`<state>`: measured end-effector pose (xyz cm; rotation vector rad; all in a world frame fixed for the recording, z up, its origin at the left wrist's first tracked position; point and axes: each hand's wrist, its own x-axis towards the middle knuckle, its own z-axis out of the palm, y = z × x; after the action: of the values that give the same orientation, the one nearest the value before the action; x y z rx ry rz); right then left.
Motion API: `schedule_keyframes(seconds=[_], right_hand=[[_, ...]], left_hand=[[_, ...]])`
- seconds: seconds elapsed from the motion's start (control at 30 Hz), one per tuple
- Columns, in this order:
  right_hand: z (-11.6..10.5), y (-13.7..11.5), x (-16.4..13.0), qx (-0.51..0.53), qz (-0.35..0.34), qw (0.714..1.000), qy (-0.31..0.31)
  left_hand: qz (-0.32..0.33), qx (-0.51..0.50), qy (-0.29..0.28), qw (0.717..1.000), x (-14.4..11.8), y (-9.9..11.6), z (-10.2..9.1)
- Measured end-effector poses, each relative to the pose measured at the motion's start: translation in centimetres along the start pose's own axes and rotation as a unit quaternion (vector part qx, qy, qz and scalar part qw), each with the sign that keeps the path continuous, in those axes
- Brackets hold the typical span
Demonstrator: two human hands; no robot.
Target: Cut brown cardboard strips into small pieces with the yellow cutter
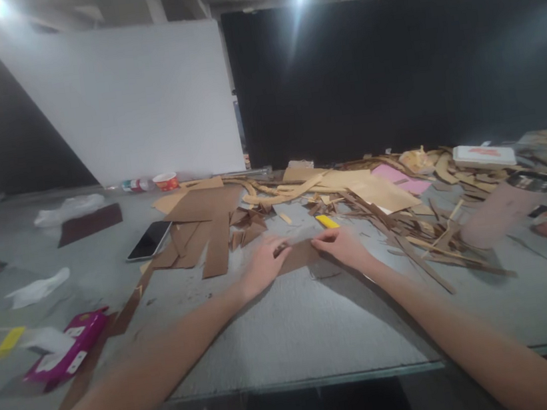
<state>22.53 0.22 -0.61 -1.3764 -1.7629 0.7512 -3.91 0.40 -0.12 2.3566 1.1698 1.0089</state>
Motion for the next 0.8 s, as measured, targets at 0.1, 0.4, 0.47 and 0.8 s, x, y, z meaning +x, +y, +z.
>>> schedule_keyframes(seconds=[0.1, 0.4, 0.47, 0.8], right_hand=[[0.4, 0.2, 0.1, -0.010, 0.011, 1.000, 0.020], [1.0, 0.3, 0.2, -0.059, -0.020, 0.997, 0.042], [1.0, 0.4, 0.2, -0.070, -0.034, 0.996, 0.044], [1.1, -0.5, -0.5, -0.271, -0.278, 0.921, -0.024]], left_hand=[[0.093, 0.069, 0.005, 0.993, -0.3, 0.5, -0.1], [0.179, 0.168, -0.103, 0.964, -1.7, 1.9, 0.2], [0.174, 0.169, -0.109, 0.964, -1.8, 1.9, 0.3], [0.162, 0.162, -0.151, 0.962, -1.3, 1.6, -0.2]])
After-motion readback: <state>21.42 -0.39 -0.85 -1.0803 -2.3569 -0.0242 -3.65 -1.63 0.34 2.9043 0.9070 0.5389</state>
